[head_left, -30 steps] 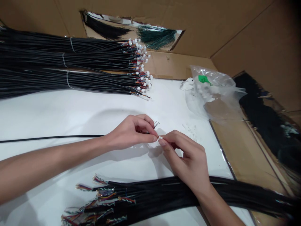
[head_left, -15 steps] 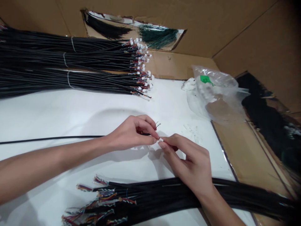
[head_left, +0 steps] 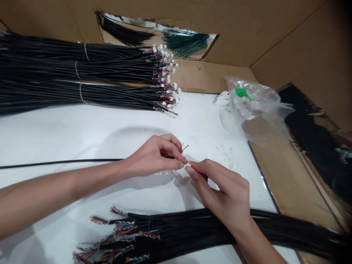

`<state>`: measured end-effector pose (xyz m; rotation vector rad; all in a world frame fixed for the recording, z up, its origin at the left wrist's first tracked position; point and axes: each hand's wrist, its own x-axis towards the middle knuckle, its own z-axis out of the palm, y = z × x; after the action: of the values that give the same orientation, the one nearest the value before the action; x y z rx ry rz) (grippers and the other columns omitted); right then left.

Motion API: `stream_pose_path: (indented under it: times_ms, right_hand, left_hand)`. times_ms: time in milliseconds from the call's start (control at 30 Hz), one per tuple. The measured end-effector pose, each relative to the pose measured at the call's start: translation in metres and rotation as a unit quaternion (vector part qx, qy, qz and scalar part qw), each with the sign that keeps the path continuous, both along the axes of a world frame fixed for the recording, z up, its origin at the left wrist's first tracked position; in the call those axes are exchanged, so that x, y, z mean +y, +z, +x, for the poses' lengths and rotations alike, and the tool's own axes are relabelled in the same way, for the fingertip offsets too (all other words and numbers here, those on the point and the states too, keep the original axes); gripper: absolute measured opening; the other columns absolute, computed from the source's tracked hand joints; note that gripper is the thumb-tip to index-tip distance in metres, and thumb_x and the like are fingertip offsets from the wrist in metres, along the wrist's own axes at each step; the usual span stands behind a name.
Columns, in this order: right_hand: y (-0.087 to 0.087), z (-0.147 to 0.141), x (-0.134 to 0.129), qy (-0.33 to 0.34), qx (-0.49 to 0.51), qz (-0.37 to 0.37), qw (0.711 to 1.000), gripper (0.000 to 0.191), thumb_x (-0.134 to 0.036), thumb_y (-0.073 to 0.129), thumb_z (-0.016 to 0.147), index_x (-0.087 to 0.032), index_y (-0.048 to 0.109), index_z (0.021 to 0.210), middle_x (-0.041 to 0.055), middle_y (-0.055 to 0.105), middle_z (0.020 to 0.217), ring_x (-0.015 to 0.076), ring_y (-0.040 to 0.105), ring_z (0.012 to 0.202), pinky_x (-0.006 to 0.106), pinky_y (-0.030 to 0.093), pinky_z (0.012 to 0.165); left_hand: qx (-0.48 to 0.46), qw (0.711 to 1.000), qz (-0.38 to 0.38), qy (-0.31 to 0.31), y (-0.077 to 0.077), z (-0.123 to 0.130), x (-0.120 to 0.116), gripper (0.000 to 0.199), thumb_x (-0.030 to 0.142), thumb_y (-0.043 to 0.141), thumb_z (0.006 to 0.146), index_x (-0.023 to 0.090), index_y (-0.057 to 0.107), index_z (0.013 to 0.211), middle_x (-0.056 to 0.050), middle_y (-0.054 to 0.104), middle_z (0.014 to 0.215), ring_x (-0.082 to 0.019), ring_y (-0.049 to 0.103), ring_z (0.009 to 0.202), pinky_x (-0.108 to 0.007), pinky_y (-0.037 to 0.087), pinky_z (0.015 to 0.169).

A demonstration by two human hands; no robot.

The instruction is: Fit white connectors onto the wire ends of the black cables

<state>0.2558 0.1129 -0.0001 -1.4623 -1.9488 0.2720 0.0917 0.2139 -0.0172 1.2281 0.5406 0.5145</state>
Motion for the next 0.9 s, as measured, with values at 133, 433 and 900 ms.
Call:
stream_pose_path:
  times_ms: [133, 433, 900]
  right_hand:
    - [-0.0008, 0.0002, -0.0008, 0.008, -0.010, 0.010, 1.000, 0.013, -0.005, 0.060, 0.085, -0.017, 0.058, 0.086, -0.0021, 0.050, 0.062, 0.0094, 0.043, 0.053, 0.022, 0.037, 0.050]
    - [-0.0034, 0.0010, 0.0011, 0.007, -0.010, 0.026, 1.000, 0.010, -0.005, 0.061, 0.085, -0.014, 0.060, 0.083, -0.0021, 0.050, 0.061, 0.0075, 0.043, 0.052, 0.021, 0.037, 0.050]
    - [-0.0020, -0.0015, 0.0026, -0.069, 0.102, -0.070, 0.990, 0.017, -0.019, 0.059, 0.088, -0.017, 0.060, 0.072, -0.0036, 0.053, 0.058, 0.0074, 0.044, 0.051, 0.019, 0.038, 0.050]
  left_hand:
    - [0.004, 1.000, 0.009, 0.000, 0.0005, -0.0002, 0.0002, 0.007, 0.007, 0.070, 0.070, 0.013, 0.074, 0.070, 0.001, 0.051, 0.087, -0.005, 0.053, 0.065, -0.019, 0.041, 0.057]
    - [-0.002, 1.000, 0.026, -0.001, -0.0023, 0.0004, 0.0002, 0.006, 0.007, 0.069, 0.071, 0.012, 0.072, 0.071, 0.001, 0.051, 0.088, -0.004, 0.052, 0.065, -0.018, 0.041, 0.057]
    - [0.058, 0.995, 0.032, 0.069, 0.0008, 0.0013, -0.0039, 0.014, 0.017, 0.065, 0.077, 0.014, 0.061, 0.090, 0.004, 0.055, 0.063, -0.004, 0.048, 0.045, -0.015, 0.036, 0.042]
